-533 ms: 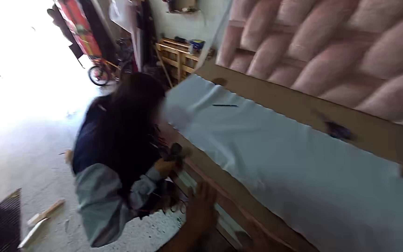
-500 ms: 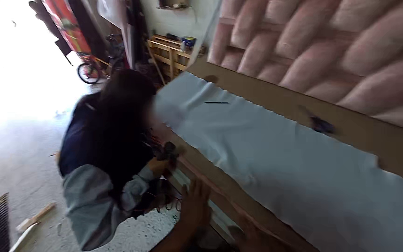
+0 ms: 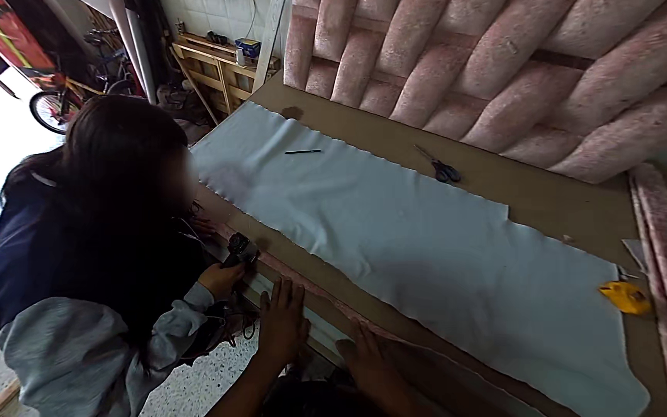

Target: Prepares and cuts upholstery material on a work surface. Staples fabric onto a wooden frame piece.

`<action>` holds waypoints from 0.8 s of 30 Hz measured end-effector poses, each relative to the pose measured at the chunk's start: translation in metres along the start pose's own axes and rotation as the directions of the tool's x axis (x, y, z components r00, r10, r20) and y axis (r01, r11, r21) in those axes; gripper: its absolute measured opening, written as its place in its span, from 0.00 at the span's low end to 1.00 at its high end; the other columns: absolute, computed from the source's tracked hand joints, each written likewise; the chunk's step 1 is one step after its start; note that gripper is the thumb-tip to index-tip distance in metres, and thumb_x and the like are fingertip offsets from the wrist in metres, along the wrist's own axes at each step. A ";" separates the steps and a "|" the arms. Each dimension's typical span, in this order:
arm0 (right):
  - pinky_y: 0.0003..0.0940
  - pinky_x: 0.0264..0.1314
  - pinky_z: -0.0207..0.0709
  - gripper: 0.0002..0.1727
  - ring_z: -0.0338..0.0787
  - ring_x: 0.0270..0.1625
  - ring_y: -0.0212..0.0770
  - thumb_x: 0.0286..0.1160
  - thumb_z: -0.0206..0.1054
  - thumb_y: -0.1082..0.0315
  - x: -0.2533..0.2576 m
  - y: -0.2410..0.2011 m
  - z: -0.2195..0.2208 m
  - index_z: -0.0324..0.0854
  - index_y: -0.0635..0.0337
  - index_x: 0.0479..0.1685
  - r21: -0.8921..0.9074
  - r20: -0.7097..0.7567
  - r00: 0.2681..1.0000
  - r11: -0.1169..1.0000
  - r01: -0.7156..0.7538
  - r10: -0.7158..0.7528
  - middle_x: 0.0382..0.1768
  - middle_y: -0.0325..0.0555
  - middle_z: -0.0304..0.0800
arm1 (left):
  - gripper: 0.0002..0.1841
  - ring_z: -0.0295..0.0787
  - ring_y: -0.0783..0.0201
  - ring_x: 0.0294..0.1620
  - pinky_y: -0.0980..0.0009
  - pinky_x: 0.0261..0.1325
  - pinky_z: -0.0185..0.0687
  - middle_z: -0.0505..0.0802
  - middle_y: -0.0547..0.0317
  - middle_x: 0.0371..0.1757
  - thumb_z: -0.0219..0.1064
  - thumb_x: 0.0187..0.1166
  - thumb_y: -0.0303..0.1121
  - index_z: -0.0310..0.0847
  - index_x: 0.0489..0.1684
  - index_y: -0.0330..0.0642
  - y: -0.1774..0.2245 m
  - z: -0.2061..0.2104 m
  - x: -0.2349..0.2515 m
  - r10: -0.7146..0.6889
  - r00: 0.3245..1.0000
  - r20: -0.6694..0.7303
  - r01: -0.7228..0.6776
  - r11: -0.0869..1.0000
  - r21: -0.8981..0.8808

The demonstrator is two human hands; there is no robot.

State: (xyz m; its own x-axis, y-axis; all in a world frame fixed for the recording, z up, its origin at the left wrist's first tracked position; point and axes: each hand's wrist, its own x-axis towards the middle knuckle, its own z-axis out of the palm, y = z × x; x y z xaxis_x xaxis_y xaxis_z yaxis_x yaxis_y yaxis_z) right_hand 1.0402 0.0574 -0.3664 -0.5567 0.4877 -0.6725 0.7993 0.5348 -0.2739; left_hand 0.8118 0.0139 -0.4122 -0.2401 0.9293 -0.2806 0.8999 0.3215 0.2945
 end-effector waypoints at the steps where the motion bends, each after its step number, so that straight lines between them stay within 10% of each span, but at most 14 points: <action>1: 0.76 0.87 0.47 0.49 0.35 0.95 0.73 0.68 0.69 0.30 -0.001 -0.001 -0.002 0.66 0.46 0.89 -0.006 0.018 1.000 1.000 -0.003 0.003 0.95 0.70 0.33 | 0.41 0.37 0.48 0.98 0.32 0.91 0.38 0.56 0.58 0.97 0.62 0.75 0.58 0.57 0.94 0.67 0.000 0.000 0.000 0.000 1.000 -0.003 0.000 1.000 0.003; 24: 0.80 0.85 0.45 0.48 0.31 0.95 0.74 0.69 0.67 0.30 -0.005 -0.004 -0.006 0.66 0.47 0.89 -0.005 0.027 1.000 1.000 0.012 -0.012 0.94 0.71 0.31 | 0.32 0.51 0.54 0.96 0.45 0.93 0.53 0.69 0.62 0.91 0.66 0.76 0.53 0.75 0.83 0.60 0.032 0.006 -0.028 0.175 0.965 -0.195 -0.210 0.962 -0.176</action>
State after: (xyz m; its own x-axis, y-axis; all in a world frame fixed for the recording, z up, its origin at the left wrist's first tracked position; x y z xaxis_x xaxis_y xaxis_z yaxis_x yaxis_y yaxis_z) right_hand 1.0387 0.0564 -0.3579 -0.5601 0.4625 -0.6873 0.7912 0.5444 -0.2785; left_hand 0.8492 -0.0029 -0.4003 -0.1447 0.9886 -0.0413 0.8521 0.1457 0.5027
